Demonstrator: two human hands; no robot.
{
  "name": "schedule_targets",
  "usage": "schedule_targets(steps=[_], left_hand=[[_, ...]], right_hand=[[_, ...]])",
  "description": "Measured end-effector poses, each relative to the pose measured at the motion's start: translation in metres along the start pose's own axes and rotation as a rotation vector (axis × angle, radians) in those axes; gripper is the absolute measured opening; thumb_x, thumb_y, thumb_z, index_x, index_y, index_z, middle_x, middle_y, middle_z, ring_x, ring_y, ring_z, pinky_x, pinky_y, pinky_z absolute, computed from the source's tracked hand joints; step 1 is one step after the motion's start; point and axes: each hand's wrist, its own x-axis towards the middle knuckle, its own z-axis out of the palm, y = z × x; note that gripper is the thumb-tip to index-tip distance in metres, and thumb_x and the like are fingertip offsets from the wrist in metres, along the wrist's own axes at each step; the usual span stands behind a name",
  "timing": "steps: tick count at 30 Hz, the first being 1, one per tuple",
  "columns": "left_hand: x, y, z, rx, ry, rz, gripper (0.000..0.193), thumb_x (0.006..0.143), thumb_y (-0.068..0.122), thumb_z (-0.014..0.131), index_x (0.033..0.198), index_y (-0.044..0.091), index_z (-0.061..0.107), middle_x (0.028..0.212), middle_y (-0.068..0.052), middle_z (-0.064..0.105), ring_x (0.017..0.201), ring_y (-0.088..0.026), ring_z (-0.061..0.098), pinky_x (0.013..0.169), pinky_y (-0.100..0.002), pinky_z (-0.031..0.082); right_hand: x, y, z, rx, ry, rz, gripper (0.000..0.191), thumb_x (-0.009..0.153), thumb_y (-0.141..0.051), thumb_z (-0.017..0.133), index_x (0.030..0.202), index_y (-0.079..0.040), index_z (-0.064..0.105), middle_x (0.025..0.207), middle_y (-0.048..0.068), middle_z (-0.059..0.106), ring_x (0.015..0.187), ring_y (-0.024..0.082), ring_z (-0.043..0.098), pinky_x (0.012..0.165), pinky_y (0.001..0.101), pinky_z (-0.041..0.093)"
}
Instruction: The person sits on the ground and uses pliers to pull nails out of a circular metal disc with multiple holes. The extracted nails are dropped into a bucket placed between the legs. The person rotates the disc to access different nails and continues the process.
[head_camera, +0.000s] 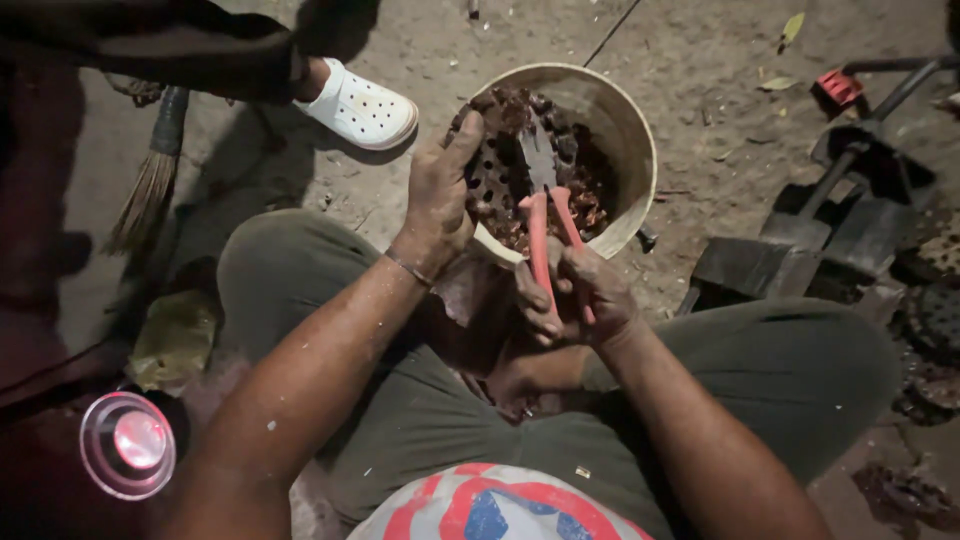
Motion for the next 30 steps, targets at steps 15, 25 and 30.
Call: schedule_targets(steps=[15,25,30], left_hand=[[0.01,0.003,-0.033,1.028,0.248,0.422,0.025,0.09,0.022,0.079,0.098,-0.001,0.074,0.083,-0.009,0.078,0.074,-0.013,0.069,0.069,-0.032,0.057],[-0.007,0.008,-0.013,1.256,0.227,0.442,0.026,0.089,0.023,0.076,0.101,0.001,0.069,0.077,-0.016,0.074,0.066,-0.025,0.073,0.064,-0.038,0.055],[-0.01,0.002,-0.009,1.394,0.264,0.426,0.028,0.088,0.025,0.078,0.099,0.001,0.068,0.076,-0.02,0.071,0.071,-0.037,0.071,0.067,-0.046,0.054]], right_hand=[[-0.021,-0.021,0.006,-2.253,0.701,-0.163,0.059,0.075,-0.011,0.078,0.133,-0.008,0.066,0.133,0.022,0.057,0.121,0.039,0.056,0.101,0.047,0.049],[-0.013,-0.018,0.022,-2.563,0.907,-0.03,0.069,0.072,-0.021,0.08,0.139,-0.013,0.063,0.146,0.029,0.046,0.131,0.045,0.042,0.108,0.0611,0.029],[-0.013,-0.003,0.012,-2.56,0.917,0.075,0.073,0.073,-0.02,0.078,0.143,-0.011,0.059,0.148,0.032,0.044,0.138,0.046,0.037,0.113,0.0672,0.019]])
